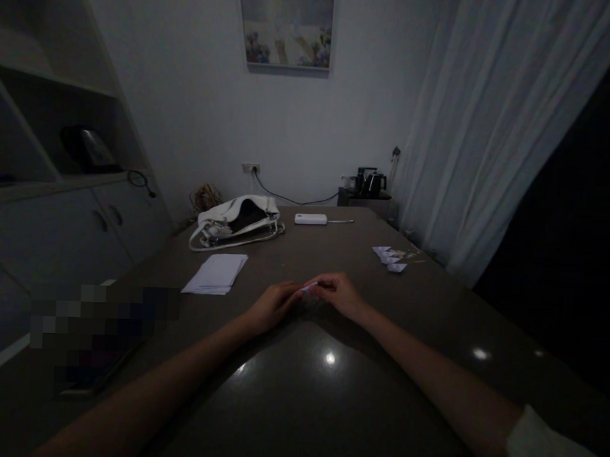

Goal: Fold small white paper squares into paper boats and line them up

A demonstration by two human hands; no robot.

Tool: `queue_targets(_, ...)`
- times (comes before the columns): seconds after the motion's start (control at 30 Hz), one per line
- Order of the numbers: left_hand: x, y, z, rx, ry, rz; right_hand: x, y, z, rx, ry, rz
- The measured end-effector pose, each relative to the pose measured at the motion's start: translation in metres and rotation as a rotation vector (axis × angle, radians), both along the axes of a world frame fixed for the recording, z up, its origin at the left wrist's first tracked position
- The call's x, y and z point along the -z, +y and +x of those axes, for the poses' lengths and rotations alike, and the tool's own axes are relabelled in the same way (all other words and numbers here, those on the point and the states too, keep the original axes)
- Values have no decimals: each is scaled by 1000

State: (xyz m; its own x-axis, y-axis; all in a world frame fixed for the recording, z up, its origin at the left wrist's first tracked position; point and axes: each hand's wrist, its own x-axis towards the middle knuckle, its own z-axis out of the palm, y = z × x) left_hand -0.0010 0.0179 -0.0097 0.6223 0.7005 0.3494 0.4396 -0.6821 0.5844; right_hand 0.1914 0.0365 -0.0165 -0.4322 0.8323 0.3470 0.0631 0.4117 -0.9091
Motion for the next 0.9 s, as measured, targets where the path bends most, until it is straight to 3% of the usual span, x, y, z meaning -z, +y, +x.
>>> queue_targets(0.9, -2, -6, 3, -5, 66, -120, -3, -4, 0, -4, -123, 55)
